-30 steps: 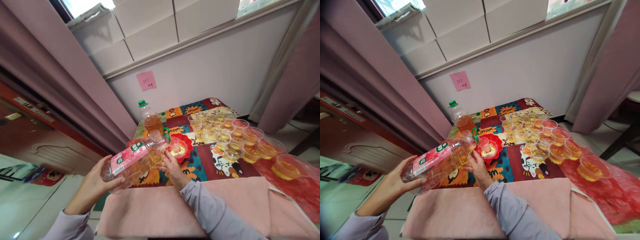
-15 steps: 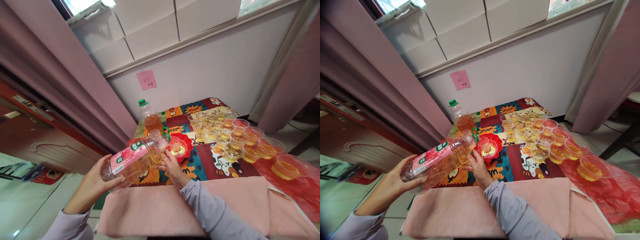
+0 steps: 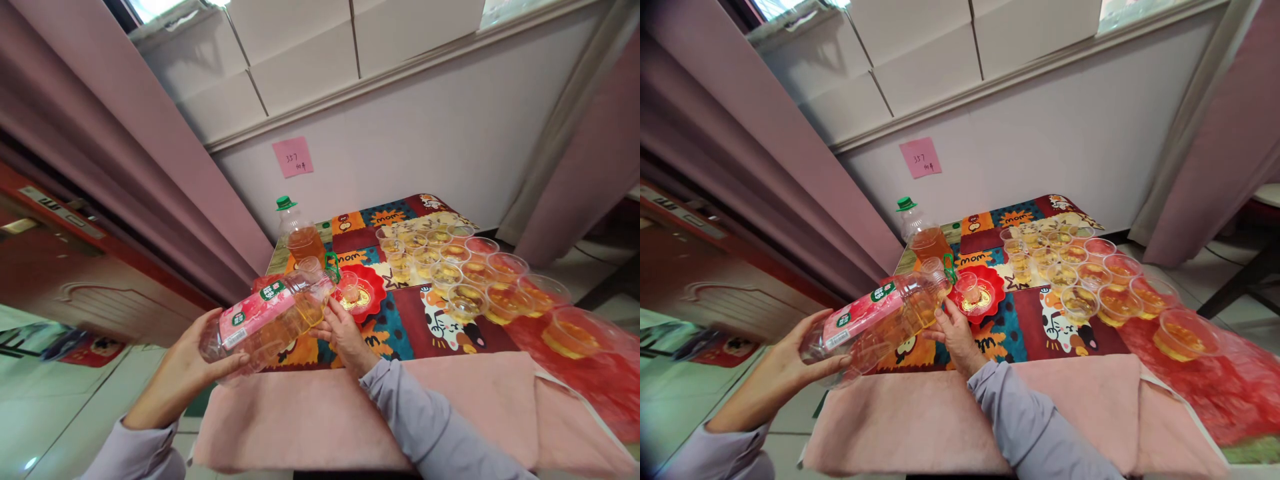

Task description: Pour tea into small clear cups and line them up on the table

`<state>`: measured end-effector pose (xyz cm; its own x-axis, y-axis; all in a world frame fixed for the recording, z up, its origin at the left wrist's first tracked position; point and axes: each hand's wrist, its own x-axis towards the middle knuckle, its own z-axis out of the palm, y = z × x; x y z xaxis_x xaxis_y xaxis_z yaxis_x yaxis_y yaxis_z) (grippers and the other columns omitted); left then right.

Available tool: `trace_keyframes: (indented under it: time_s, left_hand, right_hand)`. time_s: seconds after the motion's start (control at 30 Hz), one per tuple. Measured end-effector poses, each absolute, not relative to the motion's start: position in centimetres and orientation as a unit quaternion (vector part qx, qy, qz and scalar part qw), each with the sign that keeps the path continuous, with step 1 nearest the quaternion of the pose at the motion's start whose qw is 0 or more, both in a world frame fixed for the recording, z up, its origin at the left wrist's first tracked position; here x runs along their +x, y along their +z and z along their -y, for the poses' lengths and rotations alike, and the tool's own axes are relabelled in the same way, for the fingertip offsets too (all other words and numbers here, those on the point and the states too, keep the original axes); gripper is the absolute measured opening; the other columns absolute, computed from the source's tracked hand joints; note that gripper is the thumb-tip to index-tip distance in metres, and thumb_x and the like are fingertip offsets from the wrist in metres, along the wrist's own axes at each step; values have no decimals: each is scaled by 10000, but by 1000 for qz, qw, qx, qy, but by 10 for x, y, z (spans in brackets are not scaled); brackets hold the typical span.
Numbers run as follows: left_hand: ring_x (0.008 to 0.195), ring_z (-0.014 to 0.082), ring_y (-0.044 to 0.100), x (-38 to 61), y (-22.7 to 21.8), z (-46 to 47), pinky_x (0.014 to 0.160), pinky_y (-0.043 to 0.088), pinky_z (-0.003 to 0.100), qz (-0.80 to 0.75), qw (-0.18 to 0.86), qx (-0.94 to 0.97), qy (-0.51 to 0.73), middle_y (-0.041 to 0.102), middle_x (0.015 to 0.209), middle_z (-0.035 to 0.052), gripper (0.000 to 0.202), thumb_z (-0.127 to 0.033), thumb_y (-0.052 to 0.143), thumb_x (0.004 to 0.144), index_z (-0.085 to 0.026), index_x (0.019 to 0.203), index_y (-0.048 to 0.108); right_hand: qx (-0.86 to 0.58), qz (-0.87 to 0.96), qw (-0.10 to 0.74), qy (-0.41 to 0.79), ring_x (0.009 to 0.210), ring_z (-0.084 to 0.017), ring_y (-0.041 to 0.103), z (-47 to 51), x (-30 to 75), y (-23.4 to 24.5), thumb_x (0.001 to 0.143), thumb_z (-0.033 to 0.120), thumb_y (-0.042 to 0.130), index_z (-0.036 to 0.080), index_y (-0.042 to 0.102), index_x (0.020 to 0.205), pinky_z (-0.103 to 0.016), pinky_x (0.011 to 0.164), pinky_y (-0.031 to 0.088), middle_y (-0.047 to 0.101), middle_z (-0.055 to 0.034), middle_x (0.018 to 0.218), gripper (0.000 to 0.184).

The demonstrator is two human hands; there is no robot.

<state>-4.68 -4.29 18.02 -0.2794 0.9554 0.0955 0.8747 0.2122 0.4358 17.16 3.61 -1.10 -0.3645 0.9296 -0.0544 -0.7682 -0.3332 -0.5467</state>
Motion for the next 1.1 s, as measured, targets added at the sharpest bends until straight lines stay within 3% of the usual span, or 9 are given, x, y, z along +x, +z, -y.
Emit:
trace_keyframes:
  time_s: [0.63,1.1]
  left_hand:
    - [1178,401,706,-50,178,44,1061,547,576,-769,88,596,215,700,1355,197,995,-703,841,557,-170,1359,588]
    - [1215,399,688,-50,179,43,1072,537,568,-770,77,600,202,690,1370,190,1002,-736,829,563,-182,1362,589]
  right_hand:
    - [-184,210,535,798,704,-93,707,-36,171,-12,807,524,874,262,647,1395,-309,789,665,754,-28,1123,683]
    - [-181,213,532,799,803,-134,766,-36,172,-11,798,542,875,251,631,1399,-296,774,659,752,-59,1242,711]
